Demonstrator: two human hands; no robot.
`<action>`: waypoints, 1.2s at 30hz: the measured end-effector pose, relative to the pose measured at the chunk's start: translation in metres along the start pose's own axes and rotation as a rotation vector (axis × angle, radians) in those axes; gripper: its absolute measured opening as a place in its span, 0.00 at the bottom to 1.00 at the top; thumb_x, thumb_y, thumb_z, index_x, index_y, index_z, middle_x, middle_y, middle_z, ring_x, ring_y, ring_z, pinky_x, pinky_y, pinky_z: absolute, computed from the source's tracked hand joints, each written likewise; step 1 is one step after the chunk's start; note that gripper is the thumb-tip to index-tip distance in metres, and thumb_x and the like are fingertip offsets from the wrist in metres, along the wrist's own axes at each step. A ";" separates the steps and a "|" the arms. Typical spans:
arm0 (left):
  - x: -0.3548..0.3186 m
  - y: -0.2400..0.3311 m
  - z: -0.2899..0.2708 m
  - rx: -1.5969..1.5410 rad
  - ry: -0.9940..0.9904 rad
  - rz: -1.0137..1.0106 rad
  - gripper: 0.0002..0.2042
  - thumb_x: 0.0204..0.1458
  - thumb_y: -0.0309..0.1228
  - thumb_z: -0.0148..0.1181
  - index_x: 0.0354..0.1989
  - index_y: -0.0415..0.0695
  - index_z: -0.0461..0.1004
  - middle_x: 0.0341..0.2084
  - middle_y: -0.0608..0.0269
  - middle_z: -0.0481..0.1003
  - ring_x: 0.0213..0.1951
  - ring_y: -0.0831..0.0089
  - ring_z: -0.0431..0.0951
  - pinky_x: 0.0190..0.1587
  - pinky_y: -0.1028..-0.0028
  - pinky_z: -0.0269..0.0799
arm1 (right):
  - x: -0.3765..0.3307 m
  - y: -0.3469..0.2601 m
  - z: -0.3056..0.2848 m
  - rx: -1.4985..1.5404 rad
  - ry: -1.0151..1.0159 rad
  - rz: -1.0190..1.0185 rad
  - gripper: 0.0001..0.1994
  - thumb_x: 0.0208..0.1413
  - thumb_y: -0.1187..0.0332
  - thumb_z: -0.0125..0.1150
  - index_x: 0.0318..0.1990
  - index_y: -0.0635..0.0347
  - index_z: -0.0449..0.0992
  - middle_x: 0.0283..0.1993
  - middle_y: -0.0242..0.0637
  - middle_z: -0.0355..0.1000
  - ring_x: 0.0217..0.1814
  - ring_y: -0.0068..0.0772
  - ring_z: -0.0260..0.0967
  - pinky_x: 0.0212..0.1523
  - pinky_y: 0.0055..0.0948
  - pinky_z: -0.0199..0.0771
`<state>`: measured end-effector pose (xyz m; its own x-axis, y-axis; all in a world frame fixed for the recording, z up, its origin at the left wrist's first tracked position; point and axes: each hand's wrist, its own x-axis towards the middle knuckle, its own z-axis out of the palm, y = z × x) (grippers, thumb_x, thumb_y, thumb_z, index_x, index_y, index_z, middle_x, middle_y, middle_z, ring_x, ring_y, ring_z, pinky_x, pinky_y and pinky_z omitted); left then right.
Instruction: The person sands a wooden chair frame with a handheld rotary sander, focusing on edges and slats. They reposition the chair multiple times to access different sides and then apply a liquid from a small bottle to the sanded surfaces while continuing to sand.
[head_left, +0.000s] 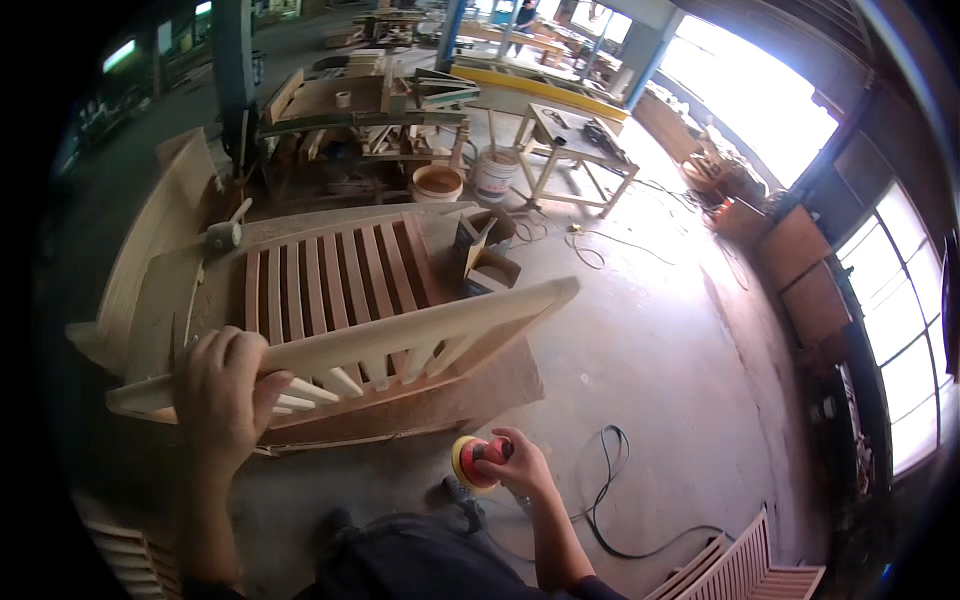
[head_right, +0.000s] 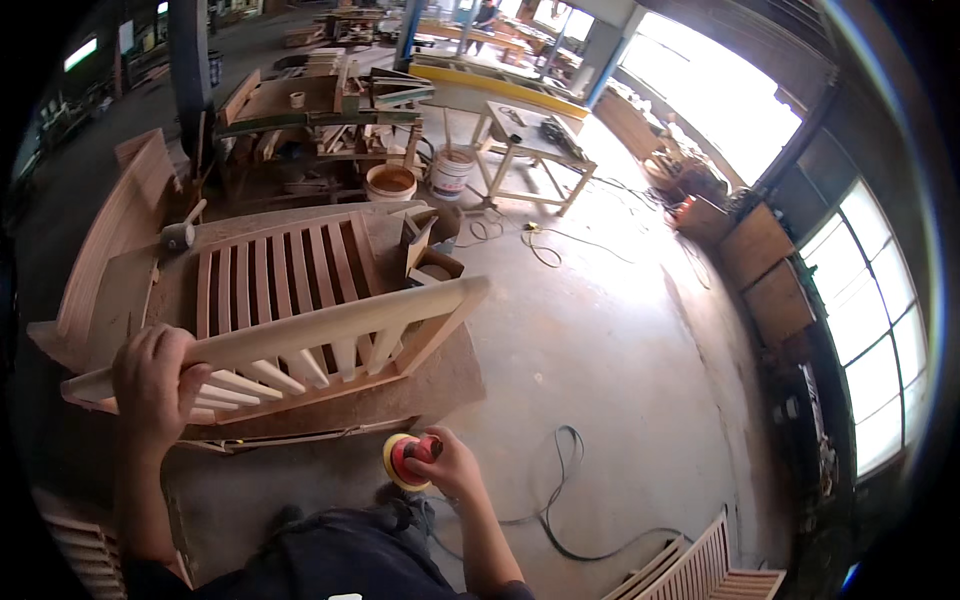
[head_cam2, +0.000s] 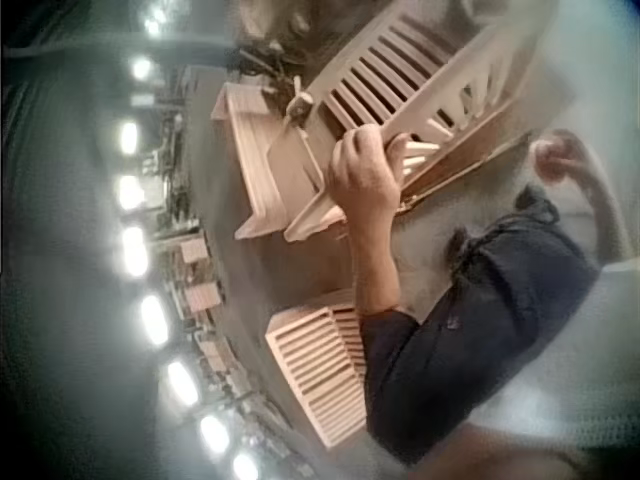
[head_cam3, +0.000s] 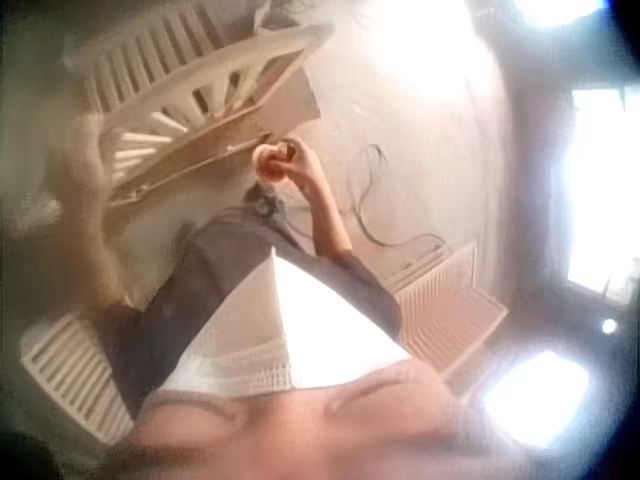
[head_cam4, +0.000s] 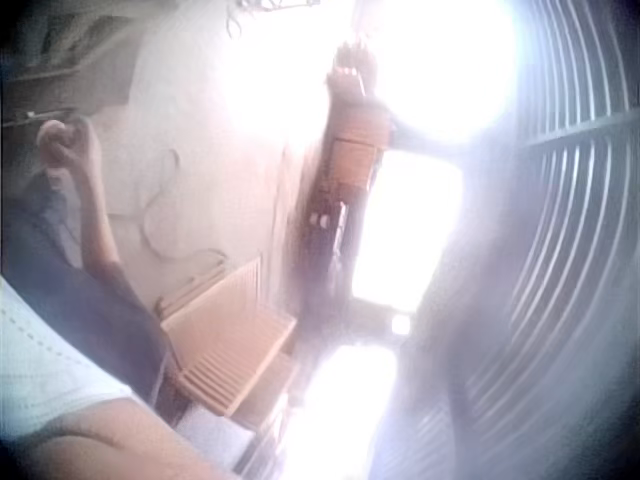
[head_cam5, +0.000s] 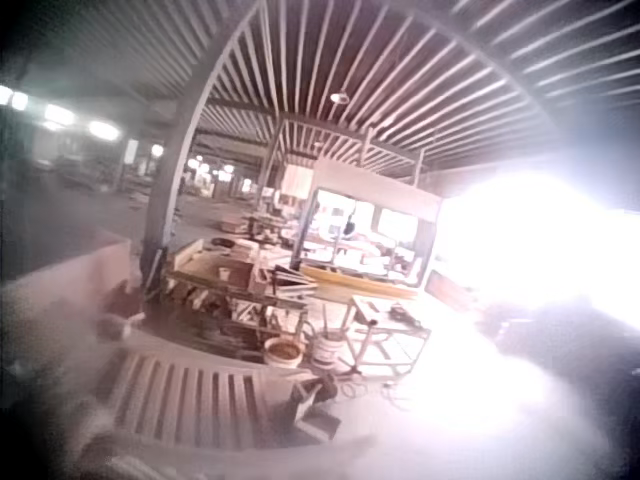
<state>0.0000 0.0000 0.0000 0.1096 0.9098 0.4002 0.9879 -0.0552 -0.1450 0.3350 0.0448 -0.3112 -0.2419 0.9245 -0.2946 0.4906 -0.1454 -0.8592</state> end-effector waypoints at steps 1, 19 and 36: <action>-0.005 -0.005 -0.004 -0.005 -0.021 -0.025 0.19 0.70 0.51 0.53 0.45 0.45 0.73 0.40 0.51 0.75 0.48 0.49 0.77 0.54 0.51 0.69 | 0.000 -0.004 -0.002 0.008 0.004 -0.013 0.36 0.49 0.56 0.82 0.65 0.60 0.75 0.58 0.48 0.81 0.59 0.50 0.80 0.61 0.45 0.80; -0.144 -0.180 0.097 -1.103 -0.040 -0.008 0.16 0.51 0.34 0.78 0.42 0.39 0.80 0.31 0.53 0.82 0.32 0.62 0.85 0.38 0.66 0.80 | -0.151 -0.122 0.131 -0.043 0.358 -0.236 0.36 0.42 0.74 0.83 0.62 0.63 0.75 0.51 0.41 0.79 0.52 0.33 0.76 0.56 0.34 0.79; -0.158 -0.183 0.272 -1.620 -0.499 0.322 0.11 0.50 0.25 0.74 0.37 0.44 0.76 0.32 0.59 0.79 0.37 0.66 0.82 0.40 0.68 0.77 | -0.103 -0.261 0.330 -0.056 1.189 -0.873 0.31 0.52 0.59 0.79 0.55 0.58 0.64 0.53 0.47 0.66 0.57 0.41 0.67 0.58 0.40 0.69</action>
<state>-0.2282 -0.0219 -0.2826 0.5771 0.7923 0.1983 0.0656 -0.2869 0.9557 -0.0449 -0.1287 -0.1950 0.3286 0.4541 0.8282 0.5915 0.5847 -0.5552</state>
